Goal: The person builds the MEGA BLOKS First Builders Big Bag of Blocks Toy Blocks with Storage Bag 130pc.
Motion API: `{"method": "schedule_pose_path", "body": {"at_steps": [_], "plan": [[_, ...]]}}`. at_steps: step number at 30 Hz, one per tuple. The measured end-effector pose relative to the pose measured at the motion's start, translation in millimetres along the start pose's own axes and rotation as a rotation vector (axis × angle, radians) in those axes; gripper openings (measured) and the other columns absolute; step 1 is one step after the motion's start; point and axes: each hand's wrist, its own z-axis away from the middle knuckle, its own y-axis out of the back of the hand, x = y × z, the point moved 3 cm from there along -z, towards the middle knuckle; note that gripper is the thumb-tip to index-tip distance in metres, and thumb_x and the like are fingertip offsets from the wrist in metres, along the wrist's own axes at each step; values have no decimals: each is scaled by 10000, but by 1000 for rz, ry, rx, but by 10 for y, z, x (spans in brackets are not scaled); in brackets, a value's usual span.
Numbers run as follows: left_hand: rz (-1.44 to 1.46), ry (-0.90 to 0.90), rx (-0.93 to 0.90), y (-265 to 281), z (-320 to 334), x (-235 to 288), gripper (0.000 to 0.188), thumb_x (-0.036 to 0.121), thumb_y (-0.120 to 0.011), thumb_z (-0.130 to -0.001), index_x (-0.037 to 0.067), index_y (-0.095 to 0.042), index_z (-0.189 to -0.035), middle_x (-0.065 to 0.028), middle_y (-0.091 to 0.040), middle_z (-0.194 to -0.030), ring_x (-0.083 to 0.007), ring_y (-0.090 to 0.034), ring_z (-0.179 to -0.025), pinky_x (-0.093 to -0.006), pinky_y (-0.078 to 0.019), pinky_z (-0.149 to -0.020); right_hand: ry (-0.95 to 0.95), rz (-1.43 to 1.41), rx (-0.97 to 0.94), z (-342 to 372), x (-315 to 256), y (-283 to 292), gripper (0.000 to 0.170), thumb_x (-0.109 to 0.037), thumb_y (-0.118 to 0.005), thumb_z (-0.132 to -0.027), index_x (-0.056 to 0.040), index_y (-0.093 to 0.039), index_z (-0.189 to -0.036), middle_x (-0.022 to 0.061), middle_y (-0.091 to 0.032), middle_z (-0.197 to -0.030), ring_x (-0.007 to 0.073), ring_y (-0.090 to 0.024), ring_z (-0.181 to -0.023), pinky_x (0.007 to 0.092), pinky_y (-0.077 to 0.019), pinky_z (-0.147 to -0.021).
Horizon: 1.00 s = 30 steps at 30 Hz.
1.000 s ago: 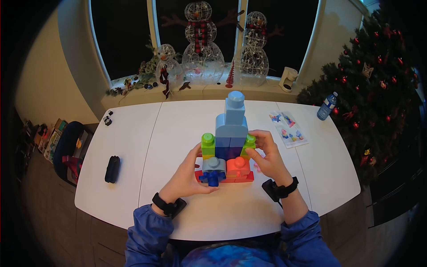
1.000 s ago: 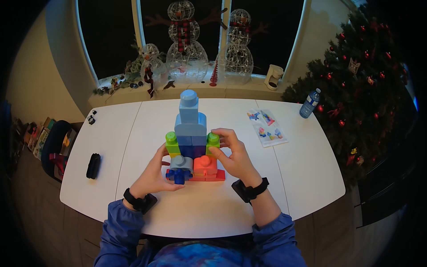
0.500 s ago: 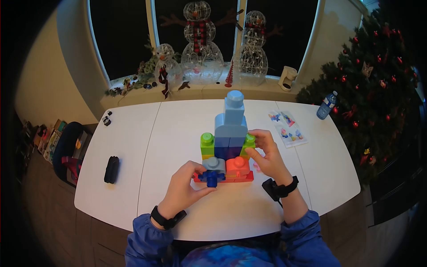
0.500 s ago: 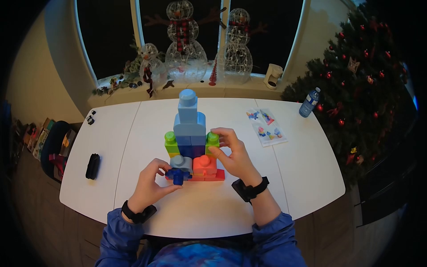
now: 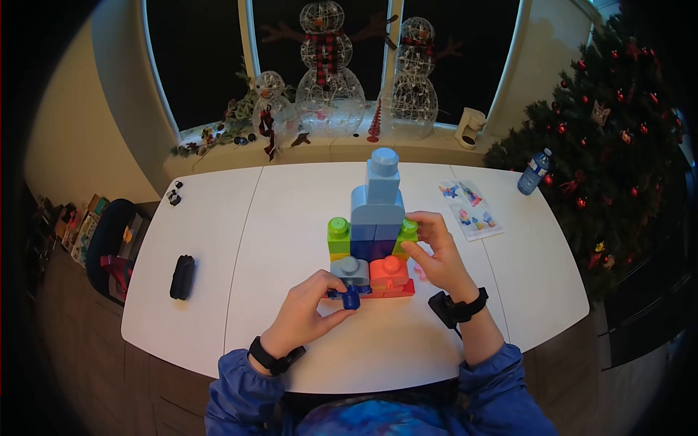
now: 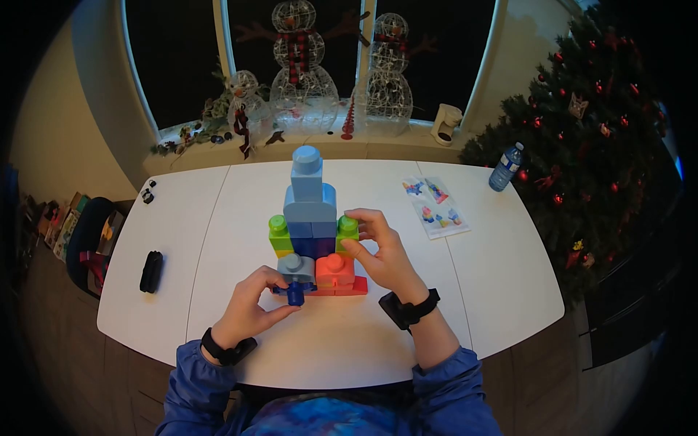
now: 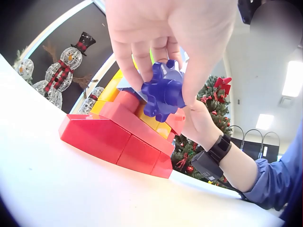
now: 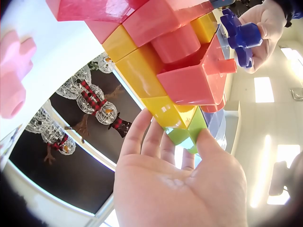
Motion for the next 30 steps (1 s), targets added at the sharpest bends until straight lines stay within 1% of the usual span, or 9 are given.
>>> {"method": "schedule_pose_path", "body": {"at_steps": [3,6,9,12,15,18,24,28,30], "plan": [[-34,-22,17,0,-4,-27,451,117,-926,-786,57,-607,-1100,-106,-677,-1050,-285,-698,-873,-334,-582,-754,2,2,-6,4,12,10,449,-117,-754,-988,-85,-548,-1385,82,-725,-1203,213,-709,-1104,360,-554,-964],[-65,66,55,-19,23,-75,643,151,-957,-736,64,-579,-1249,-125,-652,-1143,-283,-683,-966,-369,-571,-786,-5,0,-8,6,10,5,449,-116,-754,-988,-86,-547,-1386,81,-725,-1203,211,-710,-1102,359,-554,-965],[-68,127,130,67,-75,-16,964,179,-978,-686,72,-455,-1490,-162,-601,-1348,-295,-643,-1193,-407,-565,-914,-12,-4,-15,-2,9,18,447,-113,-750,-990,-87,-545,-1387,80,-725,-1201,210,-709,-1103,357,-552,-967],[62,132,25,31,-111,-285,1197,214,-980,-669,73,-287,-1634,-198,-515,-1512,-324,-538,-1394,-467,-507,-1068,-15,-4,-15,2,-13,12,445,-111,-742,-994,-90,-541,-1390,79,-724,-1199,208,-708,-1107,355,-549,-971],[259,179,-99,21,-178,-447,1219,239,-971,-680,61,-257,-1651,-201,-489,-1567,-336,-509,-1446,-494,-447,-1148,-24,-17,-18,2,20,7,445,-107,-739,-995,-91,-538,-1392,79,-722,-1201,206,-705,-1113,354,-546,-975],[189,195,-141,66,-195,-444,1204,255,-966,-682,58,-267,-1643,-196,-508,-1543,-338,-522,-1430,-503,-448,-1142,-21,-16,-16,2,25,23,446,-102,-742,-991,-90,-540,-1389,80,-720,-1206,204,-703,-1117,355,-545,-977],[148,224,-94,26,-187,-414,1184,260,-965,-683,72,-283,-1633,-184,-526,-1511,-333,-537,-1401,-489,-464,-1116,-20,-9,-14,13,0,5,445,-101,-745,-988,-86,-543,-1384,79,-719,-1210,204,-702,-1115,354,-546,-977],[127,213,-110,37,-198,-423,1200,278,-976,-679,76,-279,-1634,-181,-512,-1519,-339,-516,-1416,-485,-448,-1127,-24,-17,-17,10,25,9,436,-102,-743,-991,-88,-544,-1379,82,-723,-1208,208,-703,-1125,354,-547,-983],[122,211,-140,69,-219,-419,1208,293,-986,-682,78,-277,-1636,-180,-502,-1530,-340,-497,-1436,-486,-436,-1140,-35,-13,-39,7,22,17,453,-105,-745,-990,-93,-546,-1396,85,-711,-1246,211,-696,-1153,355,-548,-984]]}}
